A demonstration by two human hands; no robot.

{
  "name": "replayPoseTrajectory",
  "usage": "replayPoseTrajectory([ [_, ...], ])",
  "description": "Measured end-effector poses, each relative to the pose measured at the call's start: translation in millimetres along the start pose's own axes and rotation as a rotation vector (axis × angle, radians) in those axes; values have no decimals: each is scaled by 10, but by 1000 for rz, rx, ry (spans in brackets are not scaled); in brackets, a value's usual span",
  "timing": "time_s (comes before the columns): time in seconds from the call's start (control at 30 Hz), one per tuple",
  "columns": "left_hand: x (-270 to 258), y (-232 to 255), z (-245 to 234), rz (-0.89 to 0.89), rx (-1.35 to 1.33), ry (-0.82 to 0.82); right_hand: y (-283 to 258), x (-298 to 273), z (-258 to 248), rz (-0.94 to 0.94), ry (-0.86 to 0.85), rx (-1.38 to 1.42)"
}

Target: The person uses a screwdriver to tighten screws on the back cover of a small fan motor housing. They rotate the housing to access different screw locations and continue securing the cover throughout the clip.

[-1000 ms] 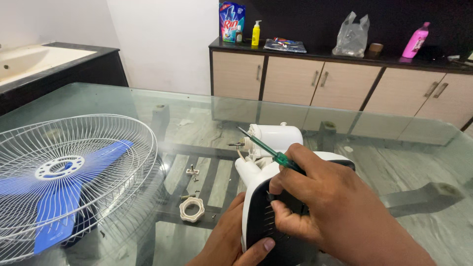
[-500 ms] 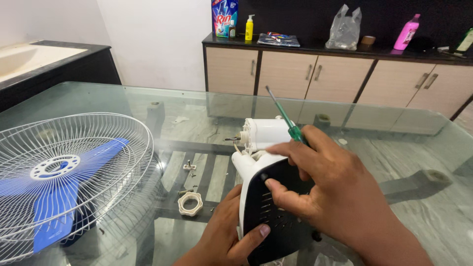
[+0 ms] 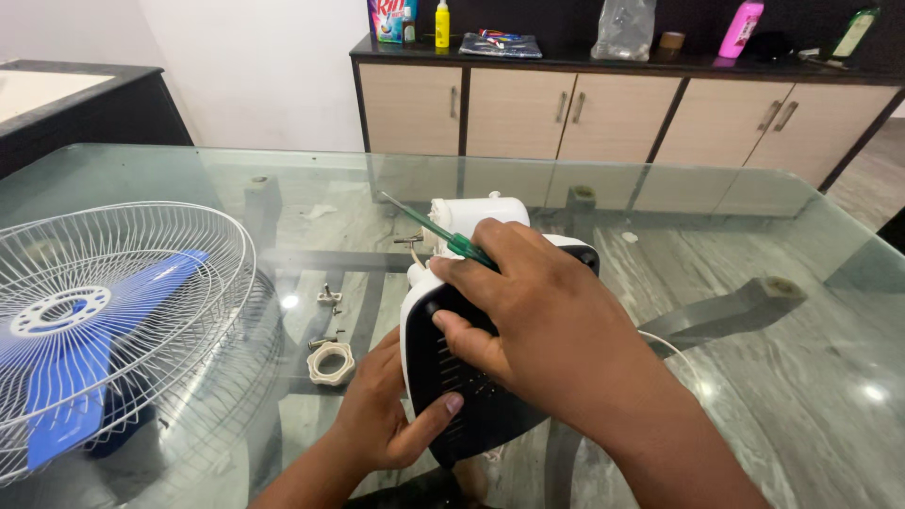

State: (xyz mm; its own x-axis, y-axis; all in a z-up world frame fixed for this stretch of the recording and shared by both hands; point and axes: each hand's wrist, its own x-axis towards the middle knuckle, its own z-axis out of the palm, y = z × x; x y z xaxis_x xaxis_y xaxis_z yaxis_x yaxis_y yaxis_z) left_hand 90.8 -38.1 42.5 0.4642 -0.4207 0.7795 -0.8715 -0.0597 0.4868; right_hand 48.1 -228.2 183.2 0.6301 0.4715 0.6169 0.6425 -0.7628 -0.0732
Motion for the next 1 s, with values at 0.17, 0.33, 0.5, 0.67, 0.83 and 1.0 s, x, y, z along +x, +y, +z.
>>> replayPoseTrajectory([
  [0.17, 12, 61, 20, 55, 81, -18, 92, -50, 4, 2, -4, 14],
  [0.33, -14, 103, 91, -3, 118, 6, 106, -90, -68, 3, 36, 30],
  [0.5, 18, 146, 156, 36, 195, 64, 12, -53, -166, 56, 3, -4],
  [0.67, -158, 11, 168, -34, 193, 95, 27, -63, -122, 114, -66, 16],
  [0.83, -190, -67, 195, 81, 269, 144, 120, -82, -103, 118, -69, -6],
  [1.0, -291, -169, 153, 64, 314, 141, 42, -51, -146, 177, -125, -71],
])
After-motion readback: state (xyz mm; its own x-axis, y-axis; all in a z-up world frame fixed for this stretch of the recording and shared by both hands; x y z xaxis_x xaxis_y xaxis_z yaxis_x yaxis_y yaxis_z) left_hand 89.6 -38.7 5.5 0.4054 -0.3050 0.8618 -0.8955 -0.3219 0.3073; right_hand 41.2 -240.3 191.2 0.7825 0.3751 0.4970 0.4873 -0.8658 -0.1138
